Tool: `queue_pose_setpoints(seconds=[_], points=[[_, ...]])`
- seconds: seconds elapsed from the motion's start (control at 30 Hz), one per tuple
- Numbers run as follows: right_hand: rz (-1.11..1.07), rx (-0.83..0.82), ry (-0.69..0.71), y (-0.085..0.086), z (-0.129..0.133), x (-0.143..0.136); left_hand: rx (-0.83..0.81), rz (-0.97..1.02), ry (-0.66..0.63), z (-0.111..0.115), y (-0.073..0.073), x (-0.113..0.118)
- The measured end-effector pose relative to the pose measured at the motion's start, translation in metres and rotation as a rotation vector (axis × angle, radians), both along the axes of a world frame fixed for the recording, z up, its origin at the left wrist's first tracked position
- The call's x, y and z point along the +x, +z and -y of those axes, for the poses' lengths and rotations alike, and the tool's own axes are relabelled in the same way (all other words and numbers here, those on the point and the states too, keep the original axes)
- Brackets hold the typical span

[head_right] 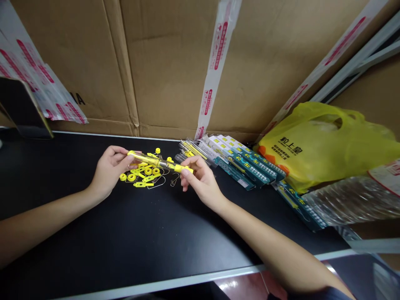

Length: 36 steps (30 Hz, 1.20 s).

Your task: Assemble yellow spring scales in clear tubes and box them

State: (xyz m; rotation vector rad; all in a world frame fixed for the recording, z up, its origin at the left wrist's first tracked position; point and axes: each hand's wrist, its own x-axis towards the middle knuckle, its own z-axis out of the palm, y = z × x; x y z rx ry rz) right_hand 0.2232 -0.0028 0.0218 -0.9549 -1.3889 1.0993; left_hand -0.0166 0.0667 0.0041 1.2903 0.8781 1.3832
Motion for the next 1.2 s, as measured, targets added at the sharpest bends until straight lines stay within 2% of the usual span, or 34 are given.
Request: queue_pose_setpoints(seconds=[0.43,0.7,1.0,1.2], points=[[0.037,0.023,-0.051,-0.001,-0.003,0.001,-0.129,0.086,-0.029,0.004,0.006,0.0],[0.03,0.003,-0.016,-0.004,-0.009,0.006,-0.135,0.061,0.039,0.003,0.004,0.0],[0.311,0.127,-0.117,-0.007,-0.006,0.011,-0.111,0.032,0.028,0.002,0.004,-0.001],[0.106,-0.002,-0.009,-0.004,-0.008,0.007,-0.091,0.008,0.011,0.001,0.002,0.0]])
